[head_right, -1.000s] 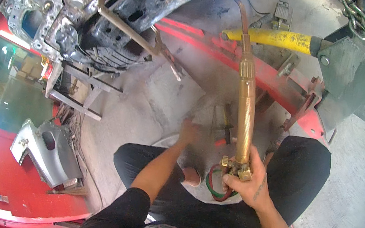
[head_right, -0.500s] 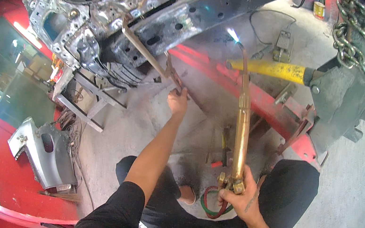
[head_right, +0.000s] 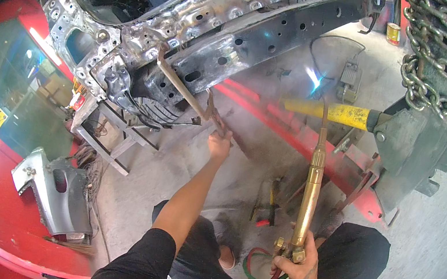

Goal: The person welds a metal car frame using a welding torch and filler rod, then uses a hammer to tap the weld area. The person is sitting on the floor in a workshop environment.

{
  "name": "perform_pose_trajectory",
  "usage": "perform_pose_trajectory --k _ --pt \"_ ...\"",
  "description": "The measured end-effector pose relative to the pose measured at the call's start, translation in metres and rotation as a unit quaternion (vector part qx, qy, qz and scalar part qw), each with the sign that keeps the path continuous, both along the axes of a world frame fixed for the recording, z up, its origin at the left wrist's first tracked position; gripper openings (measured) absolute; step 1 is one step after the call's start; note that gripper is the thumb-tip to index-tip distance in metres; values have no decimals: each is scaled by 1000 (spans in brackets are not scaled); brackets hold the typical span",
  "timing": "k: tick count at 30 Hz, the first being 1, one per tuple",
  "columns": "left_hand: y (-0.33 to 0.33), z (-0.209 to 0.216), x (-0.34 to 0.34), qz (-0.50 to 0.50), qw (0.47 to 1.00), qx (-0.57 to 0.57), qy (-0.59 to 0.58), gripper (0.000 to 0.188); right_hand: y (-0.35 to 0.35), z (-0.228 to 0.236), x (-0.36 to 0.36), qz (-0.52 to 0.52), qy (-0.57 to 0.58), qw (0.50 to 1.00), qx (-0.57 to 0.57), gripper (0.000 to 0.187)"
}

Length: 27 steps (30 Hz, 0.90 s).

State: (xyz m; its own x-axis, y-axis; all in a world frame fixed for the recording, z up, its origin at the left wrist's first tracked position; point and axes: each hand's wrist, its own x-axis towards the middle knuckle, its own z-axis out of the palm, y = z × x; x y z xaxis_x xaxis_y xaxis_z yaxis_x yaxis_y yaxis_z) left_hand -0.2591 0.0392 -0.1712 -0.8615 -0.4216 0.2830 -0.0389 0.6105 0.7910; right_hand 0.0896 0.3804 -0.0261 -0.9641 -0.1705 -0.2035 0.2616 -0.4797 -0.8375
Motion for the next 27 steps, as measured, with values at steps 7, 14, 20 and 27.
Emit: perform_pose_trajectory --k 7,14,20,27 --pt "18 19 17 26 1000 9 13 30 -3 -5 -3 9 -8 1000 24 85" --pt "15 24 11 25 999 -22 -1 32 -10 -3 -7 29 11 998 46 79" --pt "8 20 16 20 994 -108 18 35 -15 0 -7 53 -19 996 68 74" --pt "-12 11 7 -51 996 -49 -49 38 -13 -9 -13 45 -57 992 99 68"
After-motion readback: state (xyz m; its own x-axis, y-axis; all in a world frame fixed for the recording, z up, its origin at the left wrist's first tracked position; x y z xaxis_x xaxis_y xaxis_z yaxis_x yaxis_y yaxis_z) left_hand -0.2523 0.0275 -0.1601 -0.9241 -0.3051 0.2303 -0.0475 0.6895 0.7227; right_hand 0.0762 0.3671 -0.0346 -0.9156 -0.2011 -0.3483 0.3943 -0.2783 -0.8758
